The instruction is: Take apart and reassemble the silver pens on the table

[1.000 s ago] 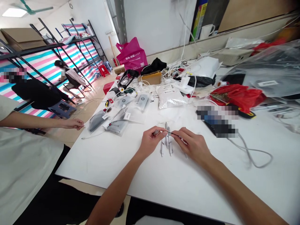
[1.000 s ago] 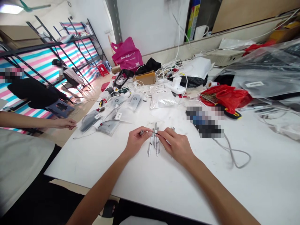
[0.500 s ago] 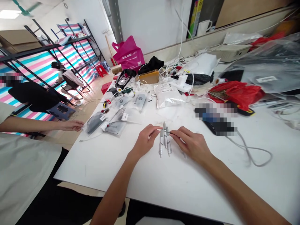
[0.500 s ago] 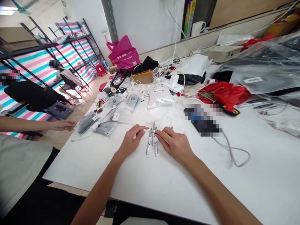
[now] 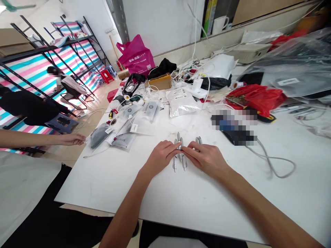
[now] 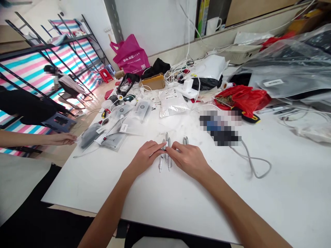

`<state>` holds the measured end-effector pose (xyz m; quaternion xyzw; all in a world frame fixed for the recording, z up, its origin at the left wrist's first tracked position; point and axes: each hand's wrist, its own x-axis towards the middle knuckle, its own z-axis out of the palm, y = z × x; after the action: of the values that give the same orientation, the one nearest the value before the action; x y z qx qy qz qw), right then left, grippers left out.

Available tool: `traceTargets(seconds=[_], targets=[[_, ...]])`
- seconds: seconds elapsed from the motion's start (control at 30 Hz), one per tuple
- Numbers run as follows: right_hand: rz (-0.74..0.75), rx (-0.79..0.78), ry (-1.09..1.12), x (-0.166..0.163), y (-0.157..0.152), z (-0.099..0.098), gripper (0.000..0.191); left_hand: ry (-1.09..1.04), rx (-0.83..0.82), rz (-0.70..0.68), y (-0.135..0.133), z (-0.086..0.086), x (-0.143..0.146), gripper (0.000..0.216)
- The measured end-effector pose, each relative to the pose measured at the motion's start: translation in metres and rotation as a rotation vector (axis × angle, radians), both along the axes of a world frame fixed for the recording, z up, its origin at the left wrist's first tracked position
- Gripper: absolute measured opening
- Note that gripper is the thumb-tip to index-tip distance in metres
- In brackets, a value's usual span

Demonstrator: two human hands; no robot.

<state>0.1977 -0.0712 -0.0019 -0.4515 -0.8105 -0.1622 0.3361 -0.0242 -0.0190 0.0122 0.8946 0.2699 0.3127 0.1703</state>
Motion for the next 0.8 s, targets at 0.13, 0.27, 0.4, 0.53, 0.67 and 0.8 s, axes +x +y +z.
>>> traceTargets(seconds=[0.13, 0.27, 0.4, 0.53, 0.67, 0.8], targets=[[0.028, -0.037, -0.022, -0.002, -0.002, 0.002, 0.015, 0.063, 0.015, 0.018, -0.002, 0.002, 0.002, 0.028], [0.053, -0.132, 0.001, 0.000, -0.001, 0.006, 0.016, 0.131, 0.062, 0.061, 0.000, 0.005, 0.001, 0.028], [0.040, -0.137, -0.017, 0.011, 0.002, 0.008, 0.017, 0.133, 0.066, 0.095, 0.004, 0.006, -0.003, 0.028], [0.034, -0.120, -0.011, 0.018, 0.004, 0.007, 0.016, 0.136, 0.064, 0.094, 0.004, 0.007, -0.004, 0.027], [0.066, -0.097, -0.051, 0.010, 0.001, 0.006, 0.014, 0.206, 0.082, 0.033, 0.000, 0.006, 0.000, 0.028], [0.089, -0.105, 0.017, 0.004, -0.001, 0.007, 0.013, 0.243, 0.081, 0.024, -0.003, 0.004, 0.002, 0.031]])
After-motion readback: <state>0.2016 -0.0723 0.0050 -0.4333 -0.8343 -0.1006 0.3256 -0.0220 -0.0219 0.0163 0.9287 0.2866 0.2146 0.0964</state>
